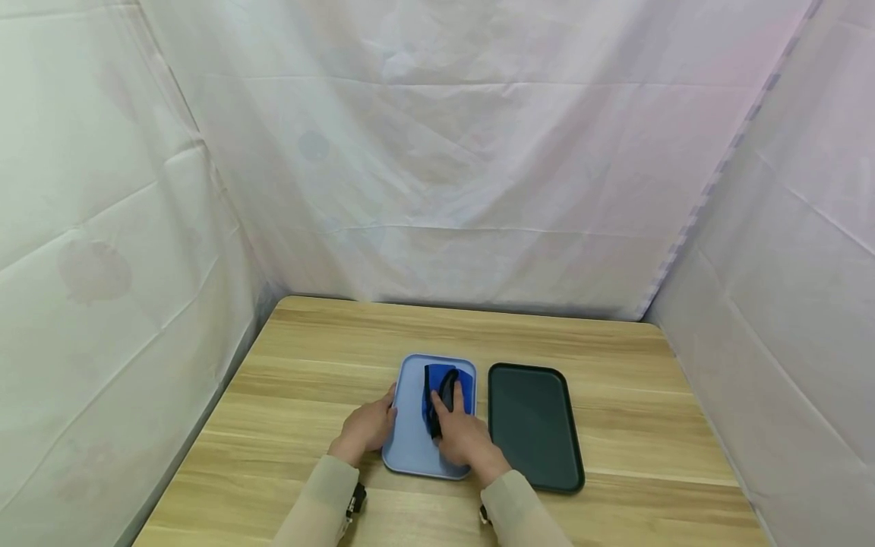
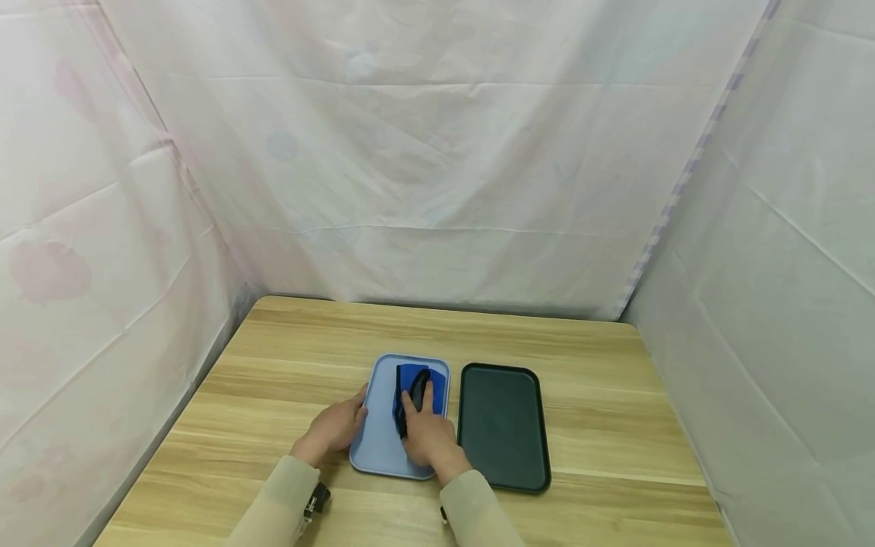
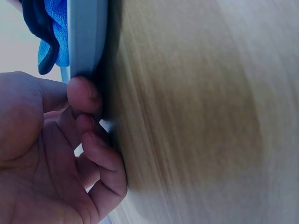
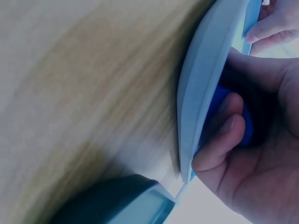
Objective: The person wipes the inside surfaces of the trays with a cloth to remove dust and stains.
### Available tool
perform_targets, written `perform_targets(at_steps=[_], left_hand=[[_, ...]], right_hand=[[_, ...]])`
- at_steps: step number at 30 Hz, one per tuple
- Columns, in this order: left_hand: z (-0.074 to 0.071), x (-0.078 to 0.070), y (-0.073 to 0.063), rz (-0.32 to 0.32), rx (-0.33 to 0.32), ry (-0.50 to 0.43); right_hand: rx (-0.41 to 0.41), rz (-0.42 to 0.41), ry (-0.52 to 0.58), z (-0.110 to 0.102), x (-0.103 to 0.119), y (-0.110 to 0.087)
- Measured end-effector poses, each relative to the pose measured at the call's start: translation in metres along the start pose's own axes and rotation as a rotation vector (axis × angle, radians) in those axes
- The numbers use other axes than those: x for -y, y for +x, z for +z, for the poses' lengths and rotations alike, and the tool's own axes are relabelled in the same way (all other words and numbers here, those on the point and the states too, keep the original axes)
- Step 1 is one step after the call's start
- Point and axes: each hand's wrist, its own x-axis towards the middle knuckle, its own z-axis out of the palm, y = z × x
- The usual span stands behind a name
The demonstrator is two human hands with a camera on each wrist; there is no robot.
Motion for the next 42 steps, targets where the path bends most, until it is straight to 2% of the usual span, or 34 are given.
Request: perform_targets(at_steps=[31,42], left_hand=[[-0.002,-0.007,-0.004,-0.003,0.003,-0.002],[-0.003,-0.006,-0.003,-0.008,0.006,0.000]], right_hand=[[0.015,-0.002,0.015,-0.008,-0.010,0.020],[0.026,-0.059,0.040,-0.010,-0.009,0.021]])
